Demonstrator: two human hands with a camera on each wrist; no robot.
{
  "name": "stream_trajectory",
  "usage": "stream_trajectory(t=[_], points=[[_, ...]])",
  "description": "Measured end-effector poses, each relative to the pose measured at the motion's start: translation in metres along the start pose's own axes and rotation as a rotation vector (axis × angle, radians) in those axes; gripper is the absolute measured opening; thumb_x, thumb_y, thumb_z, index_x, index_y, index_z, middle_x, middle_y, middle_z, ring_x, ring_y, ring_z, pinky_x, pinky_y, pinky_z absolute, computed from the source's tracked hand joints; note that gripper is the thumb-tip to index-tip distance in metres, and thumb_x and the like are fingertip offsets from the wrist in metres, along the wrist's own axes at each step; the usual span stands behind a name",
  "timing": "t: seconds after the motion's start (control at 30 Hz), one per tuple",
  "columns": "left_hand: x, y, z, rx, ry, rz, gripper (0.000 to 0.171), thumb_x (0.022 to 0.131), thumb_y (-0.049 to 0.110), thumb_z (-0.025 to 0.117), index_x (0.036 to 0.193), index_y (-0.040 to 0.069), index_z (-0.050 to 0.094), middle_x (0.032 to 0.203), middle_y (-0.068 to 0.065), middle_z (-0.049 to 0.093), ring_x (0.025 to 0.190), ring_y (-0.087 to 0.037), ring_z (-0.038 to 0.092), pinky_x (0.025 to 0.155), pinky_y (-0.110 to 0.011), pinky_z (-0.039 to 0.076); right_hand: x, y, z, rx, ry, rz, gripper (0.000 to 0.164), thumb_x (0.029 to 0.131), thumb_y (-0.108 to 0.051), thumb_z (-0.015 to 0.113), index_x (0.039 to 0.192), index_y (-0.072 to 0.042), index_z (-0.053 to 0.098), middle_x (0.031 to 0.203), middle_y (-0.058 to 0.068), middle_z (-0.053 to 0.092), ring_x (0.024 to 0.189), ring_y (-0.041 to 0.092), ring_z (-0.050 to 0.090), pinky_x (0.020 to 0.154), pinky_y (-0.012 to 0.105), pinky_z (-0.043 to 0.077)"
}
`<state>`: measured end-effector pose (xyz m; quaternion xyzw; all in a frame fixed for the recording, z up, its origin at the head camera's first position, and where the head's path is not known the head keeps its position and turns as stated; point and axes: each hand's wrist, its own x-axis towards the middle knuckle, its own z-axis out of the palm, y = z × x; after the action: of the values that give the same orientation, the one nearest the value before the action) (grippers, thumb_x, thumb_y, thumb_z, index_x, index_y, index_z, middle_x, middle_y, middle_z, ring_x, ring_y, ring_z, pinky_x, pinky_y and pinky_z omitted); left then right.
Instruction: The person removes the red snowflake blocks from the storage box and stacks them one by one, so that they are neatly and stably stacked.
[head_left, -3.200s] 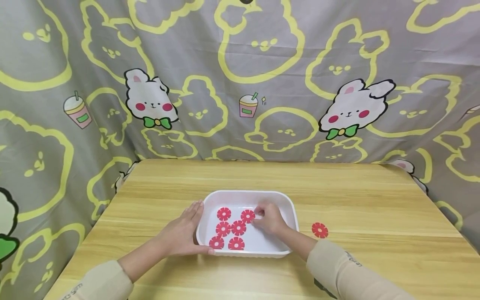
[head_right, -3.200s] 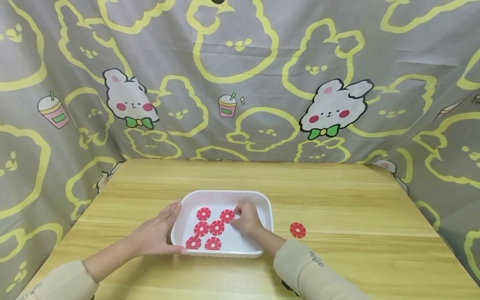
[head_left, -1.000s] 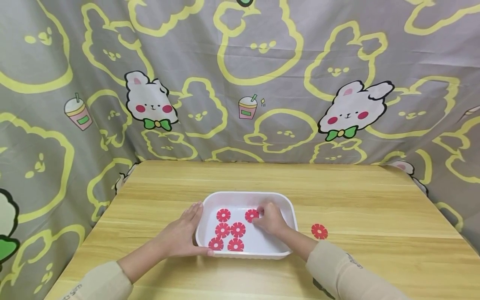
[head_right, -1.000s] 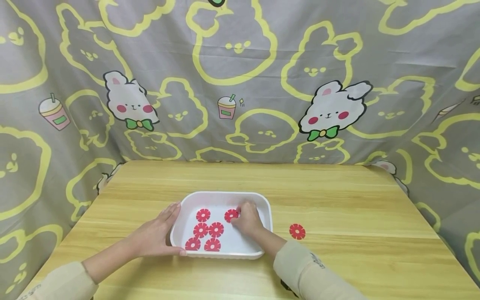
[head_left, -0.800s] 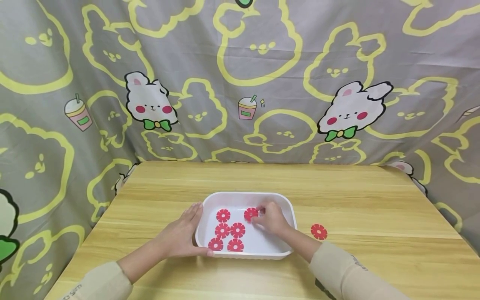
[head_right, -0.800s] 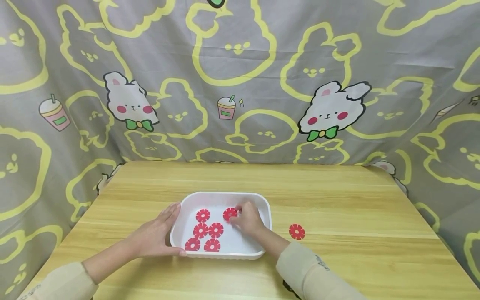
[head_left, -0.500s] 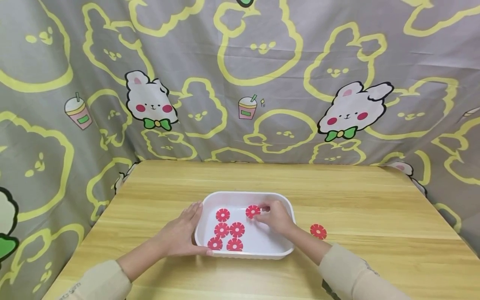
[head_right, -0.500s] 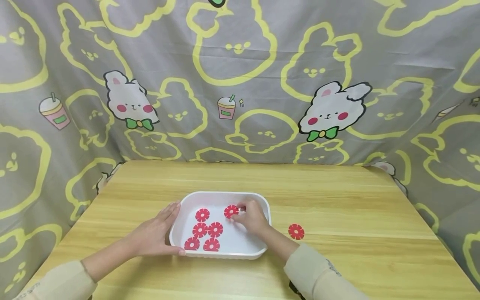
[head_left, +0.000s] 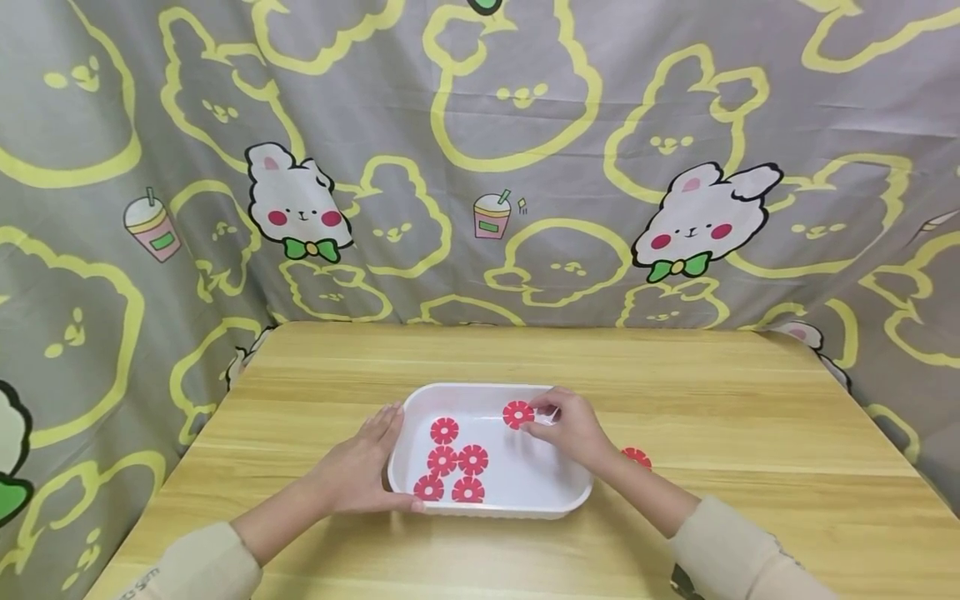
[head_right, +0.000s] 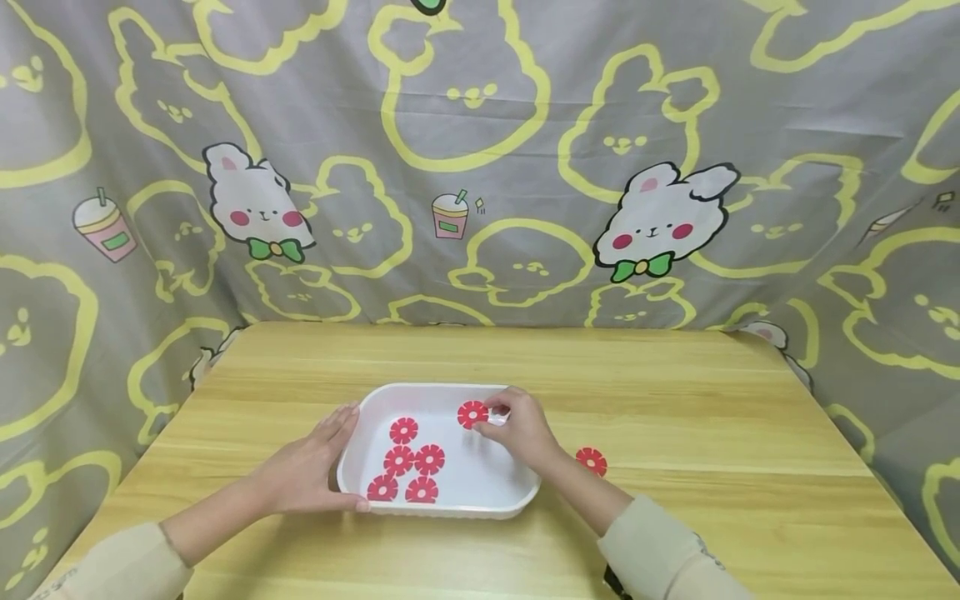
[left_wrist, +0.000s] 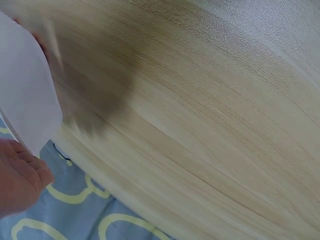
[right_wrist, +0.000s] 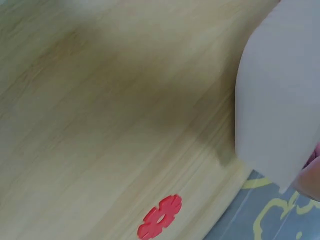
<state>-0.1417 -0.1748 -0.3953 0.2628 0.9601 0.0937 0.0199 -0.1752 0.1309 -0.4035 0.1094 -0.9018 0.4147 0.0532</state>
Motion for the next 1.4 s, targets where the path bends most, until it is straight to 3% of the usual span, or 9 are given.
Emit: stream_trajectory(t=[0.67,0.87,1.0,1.17,1.3,1.4], points=[[0.001,0.0,-0.001,0.011,0.002,-0.008,0.121,0.063,0.076,0.061,0.142,-0.009,0.026,0.148,-0.025,0.028,0.137,-0.037,0.029,0.107,-0.046,0.037,-0.018,0.021,-0.048,-0.027,0.16,-0.093,0.023,0.069,-0.007,0.08,0.09,-0.002,0.071,0.081,0.006,0.067,0.075,0.02,0.057,0.066,0.02,0.051],[0.001,0.0,-0.001,0.011,0.006,0.006,0.12,0.064,0.075,0.061,0.141,-0.01,0.026,0.148,-0.026,0.027,0.137,-0.038,0.029,0.108,-0.046,0.036,-0.03,0.033,-0.058,-0.047,0.237,-0.115,0.025,0.066,-0.004,0.08,0.089,-0.002,0.071,0.078,0.007,0.066,0.071,0.011,0.055,0.064,0.019,0.051],[0.001,0.0,-0.001,0.013,0.009,0.007,0.121,0.064,0.076,0.06,0.141,-0.01,0.026,0.148,-0.026,0.028,0.137,-0.038,0.029,0.108,-0.046,0.036,-0.038,0.04,-0.063,-0.051,0.276,-0.137,0.024,0.065,-0.003,0.08,0.088,-0.003,0.072,0.076,0.002,0.065,0.07,0.014,0.056,0.063,0.018,0.05],[0.001,0.0,0.0,0.016,0.006,0.002,0.12,0.064,0.077,0.059,0.141,-0.009,0.027,0.148,-0.026,0.029,0.137,-0.038,0.03,0.106,-0.046,0.037,-0.046,0.045,-0.067,-0.051,0.324,-0.153,0.024,0.064,-0.001,0.08,0.087,-0.003,0.072,0.075,0.002,0.066,0.069,0.002,0.053,0.062,0.014,0.049],[0.001,0.001,0.0,0.008,0.002,0.0,0.12,0.064,0.077,0.059,0.141,-0.01,0.028,0.147,-0.026,0.029,0.137,-0.039,0.03,0.106,-0.047,0.038,-0.053,0.053,-0.068,-0.046,0.361,-0.137,0.024,0.064,0.0,0.08,0.086,0.0,0.071,0.077,0.007,0.066,0.071,-0.006,0.049,0.063,0.007,0.045],[0.001,0.001,0.0,0.002,0.001,-0.001,0.12,0.064,0.077,0.06,0.141,-0.01,0.028,0.147,-0.026,0.029,0.137,-0.039,0.03,0.105,-0.047,0.039,-0.06,0.061,-0.068,-0.058,0.366,-0.101,0.024,0.064,0.0,0.079,0.086,0.001,0.071,0.078,0.008,0.065,0.072,-0.004,0.05,0.064,0.006,0.044]])
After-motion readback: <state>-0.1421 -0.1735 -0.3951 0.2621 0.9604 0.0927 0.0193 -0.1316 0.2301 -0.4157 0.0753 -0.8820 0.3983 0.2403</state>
